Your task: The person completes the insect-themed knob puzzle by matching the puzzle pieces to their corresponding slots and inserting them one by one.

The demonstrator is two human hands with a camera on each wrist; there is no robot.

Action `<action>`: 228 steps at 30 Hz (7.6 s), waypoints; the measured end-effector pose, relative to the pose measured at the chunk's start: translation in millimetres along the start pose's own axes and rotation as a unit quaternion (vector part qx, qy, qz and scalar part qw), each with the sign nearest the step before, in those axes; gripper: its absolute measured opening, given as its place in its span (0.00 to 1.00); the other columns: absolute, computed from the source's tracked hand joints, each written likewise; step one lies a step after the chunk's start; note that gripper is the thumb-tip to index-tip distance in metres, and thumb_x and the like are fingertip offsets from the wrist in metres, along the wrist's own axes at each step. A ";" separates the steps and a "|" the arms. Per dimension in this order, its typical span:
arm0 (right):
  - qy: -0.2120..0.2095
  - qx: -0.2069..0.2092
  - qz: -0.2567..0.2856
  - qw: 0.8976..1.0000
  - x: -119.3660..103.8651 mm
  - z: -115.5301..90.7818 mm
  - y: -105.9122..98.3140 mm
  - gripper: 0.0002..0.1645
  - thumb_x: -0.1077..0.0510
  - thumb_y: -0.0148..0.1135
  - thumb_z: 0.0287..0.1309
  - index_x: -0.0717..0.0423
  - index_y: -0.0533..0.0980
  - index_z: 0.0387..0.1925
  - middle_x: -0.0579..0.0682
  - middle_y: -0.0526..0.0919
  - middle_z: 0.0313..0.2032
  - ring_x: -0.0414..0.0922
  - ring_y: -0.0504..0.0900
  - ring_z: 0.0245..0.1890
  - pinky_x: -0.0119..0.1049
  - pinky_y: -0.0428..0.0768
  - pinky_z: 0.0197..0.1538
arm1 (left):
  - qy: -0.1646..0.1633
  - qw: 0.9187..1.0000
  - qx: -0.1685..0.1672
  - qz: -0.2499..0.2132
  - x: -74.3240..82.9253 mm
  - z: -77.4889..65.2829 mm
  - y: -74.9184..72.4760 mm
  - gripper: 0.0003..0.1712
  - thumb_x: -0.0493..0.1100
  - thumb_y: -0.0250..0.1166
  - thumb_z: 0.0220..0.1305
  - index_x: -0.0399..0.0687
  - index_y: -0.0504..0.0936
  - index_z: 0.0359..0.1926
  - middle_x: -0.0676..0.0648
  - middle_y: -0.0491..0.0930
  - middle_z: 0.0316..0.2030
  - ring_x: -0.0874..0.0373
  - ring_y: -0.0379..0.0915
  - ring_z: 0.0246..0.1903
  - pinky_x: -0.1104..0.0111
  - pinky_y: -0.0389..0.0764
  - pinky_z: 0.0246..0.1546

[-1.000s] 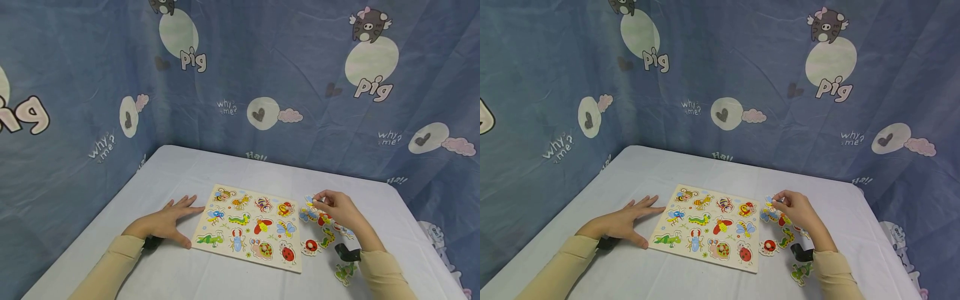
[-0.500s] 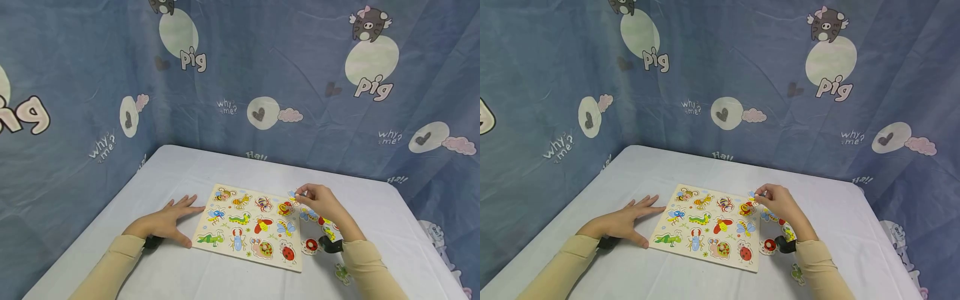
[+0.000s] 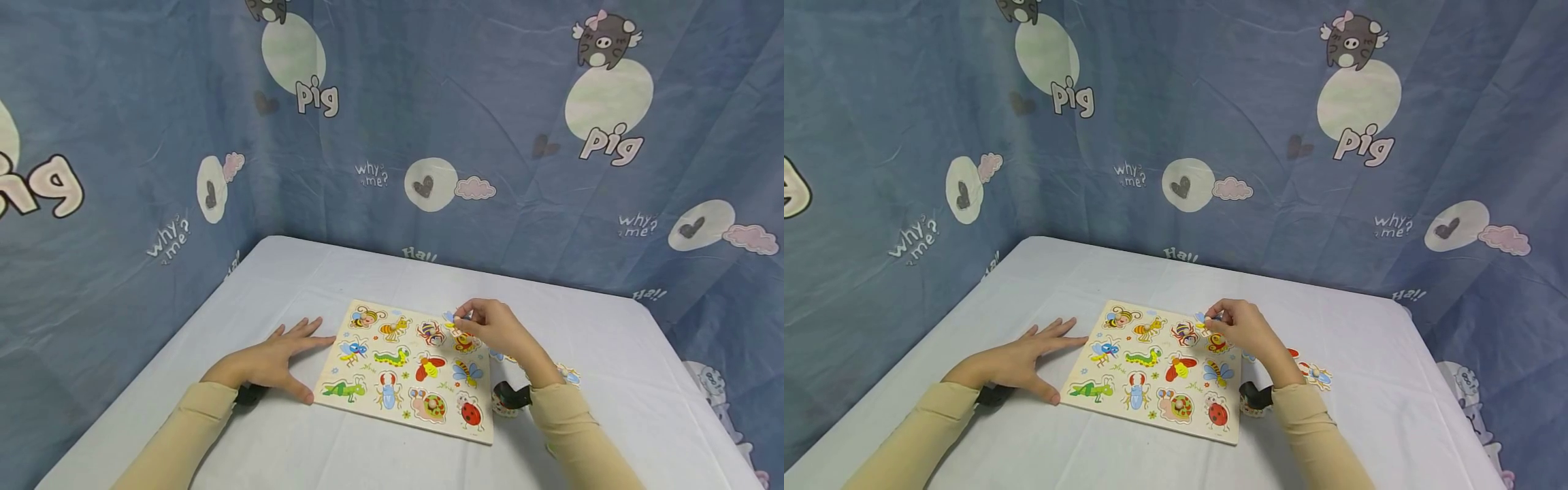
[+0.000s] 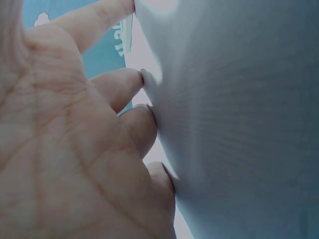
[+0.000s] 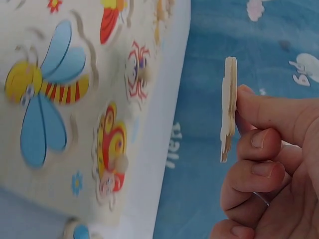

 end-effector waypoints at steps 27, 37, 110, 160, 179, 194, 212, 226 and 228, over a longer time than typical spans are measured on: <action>-0.050 -0.086 0.010 0.995 -49.2 37.4 76.3 0.07 0.53 0.68 0.74 0.51 0.86 0.45 0.42 0.67 0.16 0.40 0.61 0.16 0.31 0.64 0.26 | -0.002 1.000 -0.001 -0.008 2.6 -0.1 -2.0 0.64 0.61 0.89 0.41 0.58 0.70 0.80 0.33 0.46 0.86 0.27 0.32 0.85 0.24 0.32 0.78; -0.067 -0.125 0.008 0.990 -68.3 47.5 105.9 0.04 0.53 0.68 0.74 0.49 0.85 0.41 0.41 0.71 0.16 0.38 0.64 0.17 0.30 0.65 0.25 | 0.002 1.000 -0.006 -0.009 1.8 0.6 -1.7 0.64 0.62 0.88 0.43 0.57 0.69 0.81 0.33 0.45 0.86 0.26 0.31 0.85 0.22 0.32 0.77; -0.071 -0.167 -0.031 0.983 -76.0 41.4 109.5 0.09 0.52 0.69 0.73 0.48 0.90 0.49 0.48 0.86 0.24 0.37 0.71 0.20 0.28 0.71 0.29 | 0.005 1.000 -0.005 -0.007 3.5 1.6 -1.8 0.64 0.61 0.88 0.44 0.56 0.69 0.81 0.32 0.45 0.86 0.25 0.33 0.84 0.22 0.31 0.76; 0.038 -0.047 -0.009 0.998 33.8 -63.1 -24.3 0.13 0.53 0.70 0.71 0.55 0.88 0.51 0.42 0.69 0.21 0.37 0.65 0.22 0.30 0.66 0.26 | -0.010 1.000 0.008 -0.017 1.2 -0.3 -0.3 0.65 0.62 0.89 0.40 0.57 0.71 0.80 0.34 0.46 0.86 0.28 0.32 0.85 0.25 0.29 0.78; 0.076 -0.027 -0.014 0.997 75.3 -97.5 -48.7 0.14 0.53 0.72 0.68 0.56 0.88 0.50 0.42 0.71 0.22 0.36 0.65 0.22 0.31 0.64 0.25 | -0.007 1.000 0.007 -0.013 4.9 0.0 -0.5 0.65 0.61 0.90 0.40 0.57 0.71 0.80 0.33 0.46 0.86 0.26 0.33 0.85 0.24 0.31 0.77; 0.106 -0.038 -0.031 0.993 97.1 -112.4 -58.1 0.15 0.53 0.72 0.68 0.55 0.88 0.50 0.43 0.71 0.23 0.37 0.66 0.24 0.32 0.64 0.28 | -0.010 1.000 0.004 -0.003 1.0 2.3 -0.2 0.66 0.64 0.89 0.40 0.57 0.70 0.81 0.34 0.46 0.86 0.27 0.34 0.85 0.24 0.32 0.78; 0.103 -0.061 -0.007 0.993 98.1 -115.6 -55.8 0.12 0.58 0.74 0.64 0.57 0.88 0.47 0.43 0.71 0.24 0.36 0.67 0.25 0.30 0.66 0.29 | -0.009 1.000 0.003 -0.005 0.9 2.1 -0.1 0.67 0.64 0.89 0.40 0.57 0.69 0.81 0.34 0.46 0.86 0.27 0.33 0.85 0.23 0.32 0.77; 0.075 -0.080 -0.003 0.994 100.4 -112.7 -50.2 0.10 0.57 0.74 0.66 0.55 0.89 0.47 0.41 0.68 0.22 0.34 0.65 0.24 0.30 0.63 0.27 | -0.012 1.000 -0.001 -0.008 4.9 1.8 -1.4 0.66 0.62 0.89 0.41 0.58 0.69 0.81 0.34 0.46 0.86 0.27 0.33 0.85 0.24 0.31 0.78; 0.072 -0.079 -0.006 0.994 100.7 -112.4 -49.6 0.10 0.57 0.73 0.66 0.55 0.89 0.47 0.41 0.68 0.22 0.34 0.65 0.24 0.30 0.63 0.27 | -0.013 1.000 -0.001 -0.005 3.8 1.7 -1.2 0.66 0.63 0.89 0.41 0.58 0.69 0.81 0.35 0.46 0.87 0.27 0.33 0.85 0.24 0.32 0.78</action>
Point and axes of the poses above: each hand's wrist, its own z-axis towards the middle knuckle, its own y-axis out of the palm, x = y × z, the point moved 1 cm from there along z, towards the middle knuckle
